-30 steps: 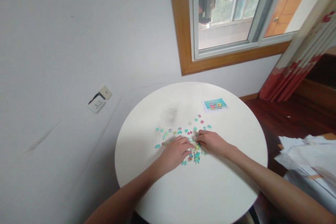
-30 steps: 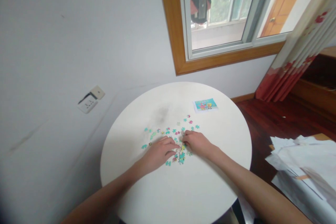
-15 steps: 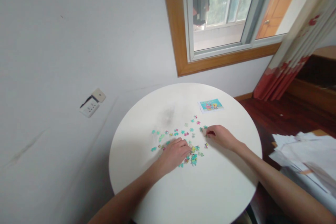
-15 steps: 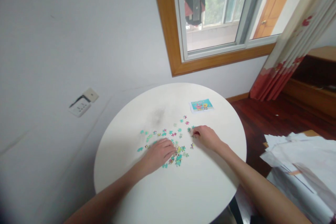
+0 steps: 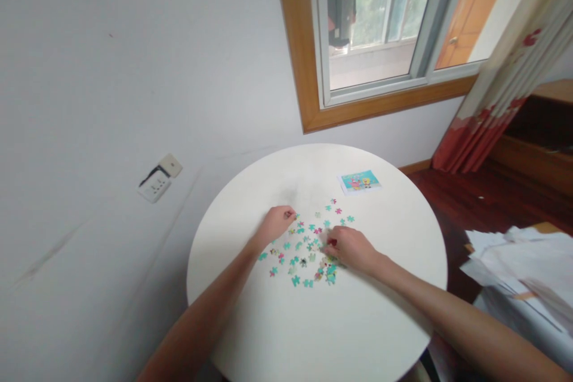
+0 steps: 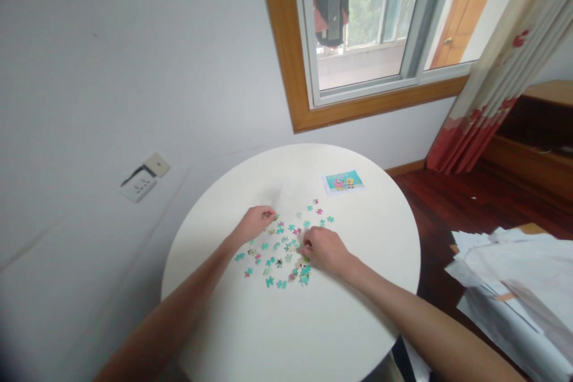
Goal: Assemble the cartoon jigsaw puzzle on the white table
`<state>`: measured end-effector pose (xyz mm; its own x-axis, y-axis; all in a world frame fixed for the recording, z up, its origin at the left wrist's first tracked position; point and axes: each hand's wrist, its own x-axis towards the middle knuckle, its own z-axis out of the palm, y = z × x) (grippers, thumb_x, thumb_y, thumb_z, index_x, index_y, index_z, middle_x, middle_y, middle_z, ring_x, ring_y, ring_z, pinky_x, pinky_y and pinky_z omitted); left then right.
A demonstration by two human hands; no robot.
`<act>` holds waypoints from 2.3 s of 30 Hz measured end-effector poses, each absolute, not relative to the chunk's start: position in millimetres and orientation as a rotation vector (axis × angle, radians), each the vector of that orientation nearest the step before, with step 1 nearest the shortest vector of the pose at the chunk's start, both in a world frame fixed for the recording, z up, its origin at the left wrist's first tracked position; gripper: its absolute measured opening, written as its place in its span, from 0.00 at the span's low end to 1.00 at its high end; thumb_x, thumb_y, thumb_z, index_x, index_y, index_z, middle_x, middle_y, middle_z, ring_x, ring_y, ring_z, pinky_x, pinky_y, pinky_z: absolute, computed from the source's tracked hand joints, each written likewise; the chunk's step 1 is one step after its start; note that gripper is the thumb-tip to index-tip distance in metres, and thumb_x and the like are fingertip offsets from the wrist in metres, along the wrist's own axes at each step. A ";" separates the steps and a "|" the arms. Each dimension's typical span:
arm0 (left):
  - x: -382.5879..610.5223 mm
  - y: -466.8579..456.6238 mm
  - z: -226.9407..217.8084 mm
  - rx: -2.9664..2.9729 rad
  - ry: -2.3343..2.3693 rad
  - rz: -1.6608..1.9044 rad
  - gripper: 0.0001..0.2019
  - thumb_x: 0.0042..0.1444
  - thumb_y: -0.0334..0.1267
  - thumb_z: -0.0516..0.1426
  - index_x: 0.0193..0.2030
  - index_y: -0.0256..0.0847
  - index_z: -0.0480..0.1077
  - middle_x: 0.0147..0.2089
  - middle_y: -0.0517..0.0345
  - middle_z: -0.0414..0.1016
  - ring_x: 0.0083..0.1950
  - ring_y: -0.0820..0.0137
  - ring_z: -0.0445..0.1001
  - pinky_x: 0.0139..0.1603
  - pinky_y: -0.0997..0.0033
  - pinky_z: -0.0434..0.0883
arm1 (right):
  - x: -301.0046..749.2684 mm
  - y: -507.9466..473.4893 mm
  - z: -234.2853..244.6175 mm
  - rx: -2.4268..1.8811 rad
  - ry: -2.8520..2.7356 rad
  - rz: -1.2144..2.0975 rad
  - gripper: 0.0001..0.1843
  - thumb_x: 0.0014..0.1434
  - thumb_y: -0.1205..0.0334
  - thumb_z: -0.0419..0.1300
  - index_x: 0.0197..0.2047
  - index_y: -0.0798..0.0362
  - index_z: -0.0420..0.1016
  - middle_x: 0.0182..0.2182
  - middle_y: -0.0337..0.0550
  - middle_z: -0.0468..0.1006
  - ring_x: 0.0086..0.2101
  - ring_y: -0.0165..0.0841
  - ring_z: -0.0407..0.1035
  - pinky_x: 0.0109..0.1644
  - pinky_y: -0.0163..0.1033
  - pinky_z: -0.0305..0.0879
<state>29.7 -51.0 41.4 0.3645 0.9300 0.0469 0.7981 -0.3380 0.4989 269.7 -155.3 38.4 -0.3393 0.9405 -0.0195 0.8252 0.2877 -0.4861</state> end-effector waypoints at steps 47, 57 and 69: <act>4.8 -58.7 41.6 2.531 1.546 0.389 0.08 0.61 0.37 0.58 0.37 0.44 0.80 0.41 0.55 0.79 0.46 0.64 0.75 0.49 0.68 0.68 | 337.6 -148.9 22.6 -1.693 -2.183 0.321 0.13 0.64 0.71 0.51 0.35 0.54 0.76 0.35 0.46 0.76 0.38 0.35 0.70 0.41 0.35 0.59; 48.2 -100.4 45.1 2.652 0.773 0.193 0.08 0.57 0.40 0.64 0.44 0.45 0.78 0.43 0.56 0.78 0.47 0.64 0.74 0.53 0.66 0.66 | 271.1 -174.8 32.4 -1.163 -2.479 0.629 0.06 0.59 0.70 0.60 0.37 0.52 0.79 0.39 0.45 0.77 0.43 0.36 0.70 0.47 0.38 0.63; 38.1 -87.9 41.0 2.499 0.930 0.413 0.10 0.65 0.37 0.55 0.40 0.42 0.78 0.39 0.55 0.79 0.42 0.68 0.74 0.46 0.71 0.67 | 277.2 -166.6 34.5 -1.239 -2.257 0.718 0.11 0.61 0.71 0.55 0.35 0.53 0.79 0.35 0.45 0.78 0.40 0.35 0.70 0.45 0.36 0.63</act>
<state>38.1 -87.9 41.0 0.7295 0.6731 0.1220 0.5417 -0.6773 0.4979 277.2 -166.6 34.5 -0.4860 0.8617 0.1459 0.6192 0.4572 -0.6384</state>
